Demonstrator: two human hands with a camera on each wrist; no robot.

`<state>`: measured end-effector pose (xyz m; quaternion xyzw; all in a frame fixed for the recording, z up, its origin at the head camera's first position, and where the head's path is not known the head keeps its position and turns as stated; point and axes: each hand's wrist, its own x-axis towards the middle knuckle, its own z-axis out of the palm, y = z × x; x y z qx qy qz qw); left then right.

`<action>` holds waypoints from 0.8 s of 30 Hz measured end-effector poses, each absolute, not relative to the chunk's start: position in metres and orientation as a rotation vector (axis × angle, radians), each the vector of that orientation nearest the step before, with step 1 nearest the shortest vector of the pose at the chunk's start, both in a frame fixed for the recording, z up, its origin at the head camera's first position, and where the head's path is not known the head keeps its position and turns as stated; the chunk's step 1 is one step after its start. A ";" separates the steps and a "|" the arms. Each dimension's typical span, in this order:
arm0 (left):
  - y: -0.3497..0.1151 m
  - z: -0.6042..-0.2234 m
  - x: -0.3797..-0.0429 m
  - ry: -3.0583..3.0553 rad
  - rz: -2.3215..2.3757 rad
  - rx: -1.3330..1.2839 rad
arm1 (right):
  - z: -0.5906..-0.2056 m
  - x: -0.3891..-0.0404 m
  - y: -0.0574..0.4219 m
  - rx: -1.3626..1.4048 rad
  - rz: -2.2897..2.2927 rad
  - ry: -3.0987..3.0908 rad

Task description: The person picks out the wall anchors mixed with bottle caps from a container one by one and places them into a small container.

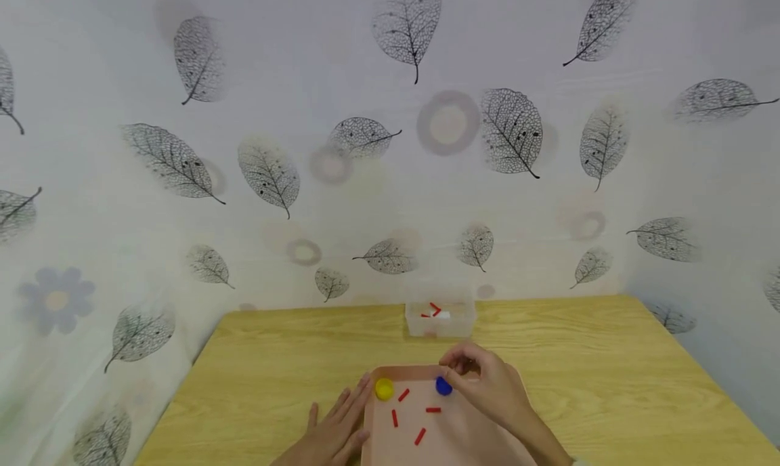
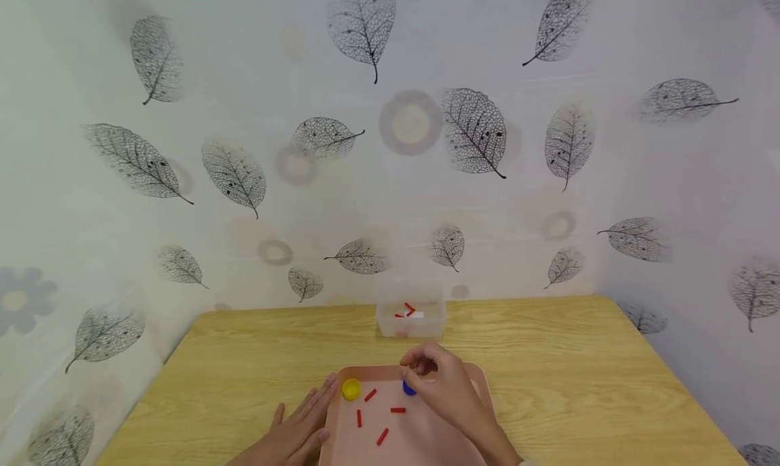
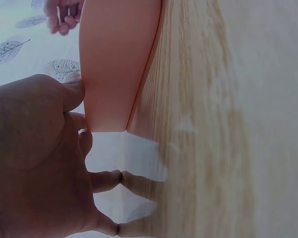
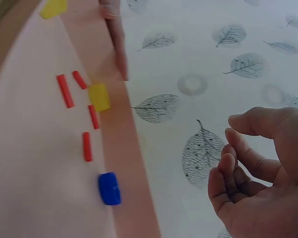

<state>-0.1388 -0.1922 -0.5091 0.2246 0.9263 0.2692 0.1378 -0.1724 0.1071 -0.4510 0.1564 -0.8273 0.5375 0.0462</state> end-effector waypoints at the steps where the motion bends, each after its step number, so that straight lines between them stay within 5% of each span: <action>1: -0.192 -0.509 -0.139 2.678 0.771 0.648 | -0.454 -0.173 0.106 0.477 1.646 -2.533; 24: -0.192 -0.507 -0.136 2.702 0.745 0.665 | -0.496 -0.180 0.106 0.797 1.540 -2.632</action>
